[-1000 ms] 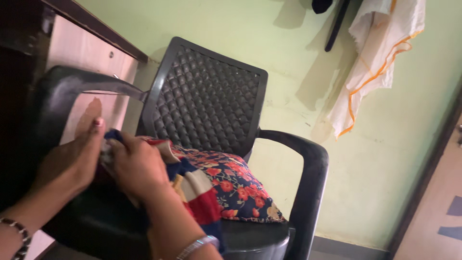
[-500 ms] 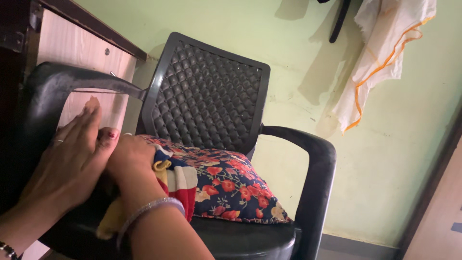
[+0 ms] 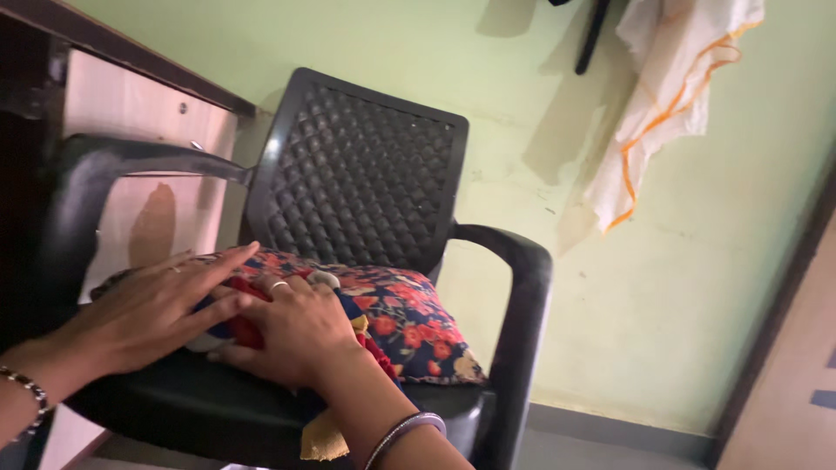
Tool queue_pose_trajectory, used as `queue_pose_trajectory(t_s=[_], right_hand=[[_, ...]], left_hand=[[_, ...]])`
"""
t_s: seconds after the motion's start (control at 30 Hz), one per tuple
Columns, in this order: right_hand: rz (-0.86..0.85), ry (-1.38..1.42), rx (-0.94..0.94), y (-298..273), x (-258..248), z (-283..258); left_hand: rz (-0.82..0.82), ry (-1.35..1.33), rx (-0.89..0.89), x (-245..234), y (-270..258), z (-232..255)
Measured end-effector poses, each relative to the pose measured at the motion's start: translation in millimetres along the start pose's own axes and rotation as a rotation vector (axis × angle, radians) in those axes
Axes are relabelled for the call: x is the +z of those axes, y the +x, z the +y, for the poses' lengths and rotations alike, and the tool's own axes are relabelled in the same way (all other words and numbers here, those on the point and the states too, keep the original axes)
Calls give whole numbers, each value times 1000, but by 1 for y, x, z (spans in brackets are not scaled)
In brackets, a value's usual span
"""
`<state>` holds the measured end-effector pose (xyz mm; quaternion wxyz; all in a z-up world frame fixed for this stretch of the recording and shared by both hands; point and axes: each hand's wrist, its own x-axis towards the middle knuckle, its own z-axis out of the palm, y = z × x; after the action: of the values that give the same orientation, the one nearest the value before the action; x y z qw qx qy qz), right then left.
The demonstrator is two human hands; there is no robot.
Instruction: The person wipes the interior and exterior surfaces of a wooden cabinet and a black office chair using a multi-colored cloth. They clean the cabinet shelves, door edges, and the chair's armrests and legs.
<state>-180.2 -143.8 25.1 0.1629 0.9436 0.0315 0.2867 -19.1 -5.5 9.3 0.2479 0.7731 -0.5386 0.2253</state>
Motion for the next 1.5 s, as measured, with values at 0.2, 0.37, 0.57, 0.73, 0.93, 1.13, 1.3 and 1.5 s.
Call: queue_pose_trajectory(t_s=[0.2, 0.37, 0.57, 0.73, 0.93, 1.13, 1.3, 1.5], right_hand=[[-1, 27, -11, -42, -24, 25], [209, -16, -26, -75, -34, 52], [175, 153, 405, -105, -56, 67], [12, 154, 696, -111, -66, 72], [-75, 187, 840, -89, -52, 89], [-180, 137, 957, -55, -26, 114], [-309, 154, 1069, -21, -7, 140], [-244, 152, 1134, 1, 20, 172]], left_hand=[[-224, 224, -49, -6, 9, 12], [-399, 403, -276, 7, 32, 15], [-374, 496, -383, 31, 87, 64], [-221, -44, -148, 67, 129, 123], [-383, -94, -154, 118, 148, 110], [-434, -160, -147, 123, 134, 106], [-399, -256, -121, 110, 125, 117], [-372, -225, -118, 114, 121, 119]])
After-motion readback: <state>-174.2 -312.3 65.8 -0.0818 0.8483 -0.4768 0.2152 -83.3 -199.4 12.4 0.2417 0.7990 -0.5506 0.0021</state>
